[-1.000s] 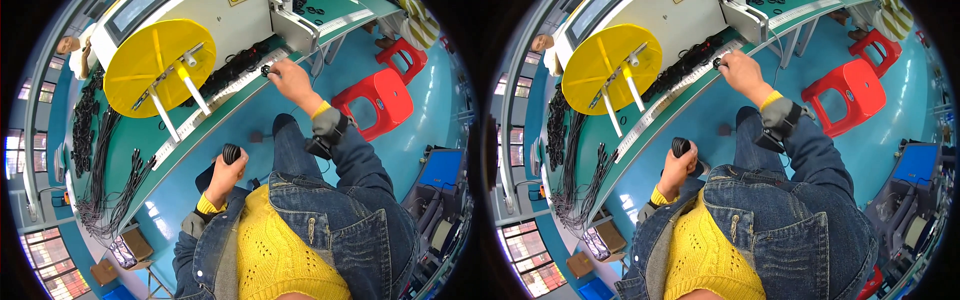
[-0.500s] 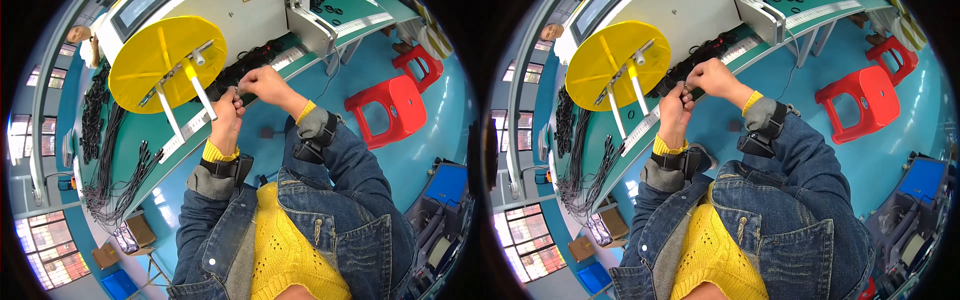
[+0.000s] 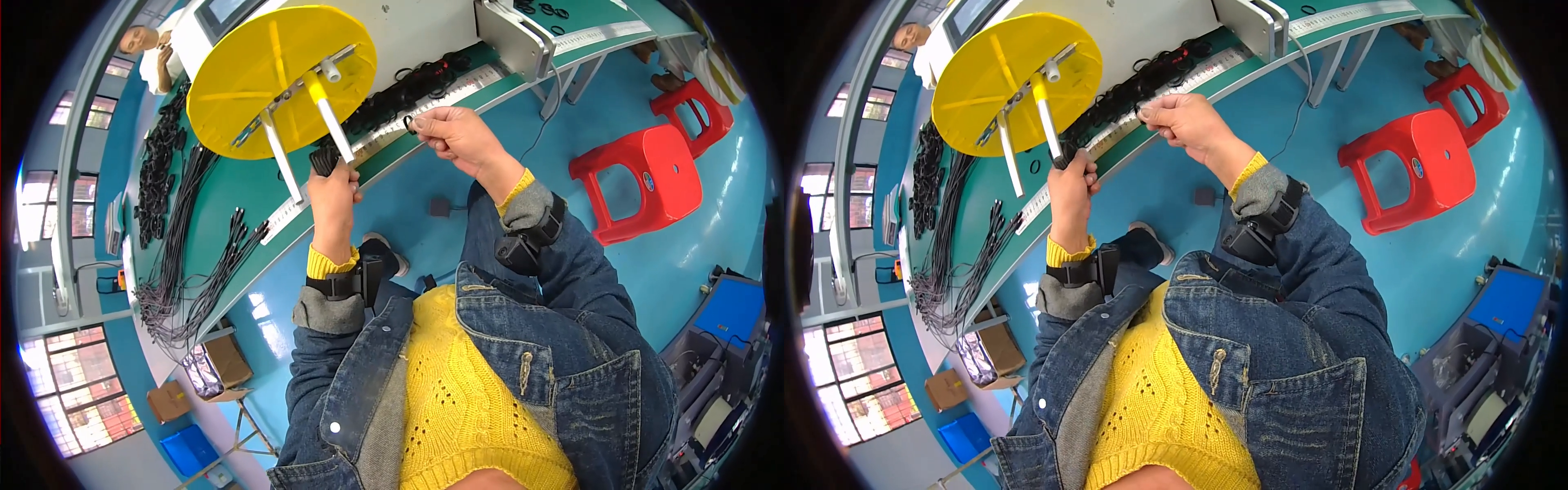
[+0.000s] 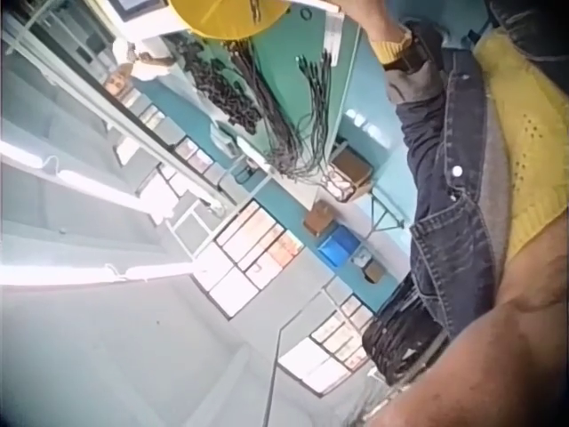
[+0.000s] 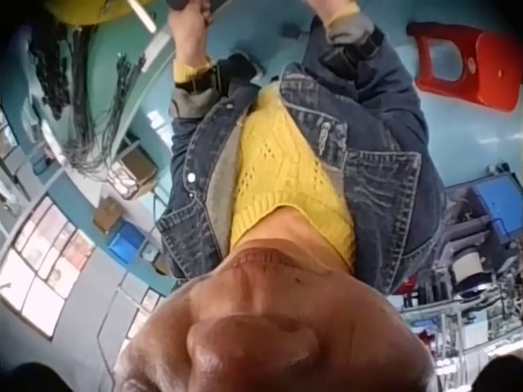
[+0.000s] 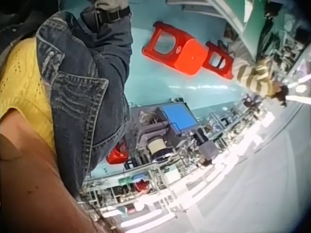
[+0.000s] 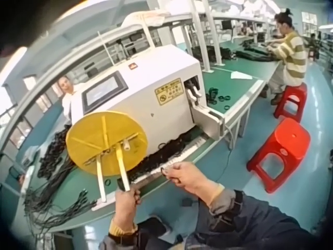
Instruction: The person winds a cable around the spindles of a machine, removes the coiled cable, and secures it with a rubber band by hand. This process is repeated for several more cables.
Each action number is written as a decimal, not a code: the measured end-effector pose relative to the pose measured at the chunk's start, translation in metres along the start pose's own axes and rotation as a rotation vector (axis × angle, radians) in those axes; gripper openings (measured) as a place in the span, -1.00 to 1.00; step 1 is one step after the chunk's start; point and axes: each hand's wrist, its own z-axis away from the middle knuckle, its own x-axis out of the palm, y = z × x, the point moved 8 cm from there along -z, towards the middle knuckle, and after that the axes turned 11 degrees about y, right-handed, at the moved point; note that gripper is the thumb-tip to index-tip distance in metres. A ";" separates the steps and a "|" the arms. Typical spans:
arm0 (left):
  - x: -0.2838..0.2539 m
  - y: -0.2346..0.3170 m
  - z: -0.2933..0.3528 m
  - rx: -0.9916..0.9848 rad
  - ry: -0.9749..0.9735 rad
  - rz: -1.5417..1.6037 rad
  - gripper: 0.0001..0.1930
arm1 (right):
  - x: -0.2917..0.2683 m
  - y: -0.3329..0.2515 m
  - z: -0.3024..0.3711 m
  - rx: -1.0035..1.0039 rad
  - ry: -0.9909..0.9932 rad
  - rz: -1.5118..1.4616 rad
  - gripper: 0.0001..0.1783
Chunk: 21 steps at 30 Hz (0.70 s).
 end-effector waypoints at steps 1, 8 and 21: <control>-0.011 0.003 0.003 0.064 0.020 -0.075 -0.86 | 0.006 0.005 0.006 0.010 -0.015 0.015 -0.87; -0.044 0.004 0.029 0.197 0.040 -0.043 -0.83 | 0.040 0.046 0.032 0.197 -0.210 -0.064 -0.87; -0.042 -0.032 0.069 -0.102 -0.529 0.171 -0.88 | 0.086 0.084 0.109 0.177 -0.563 -0.064 -0.80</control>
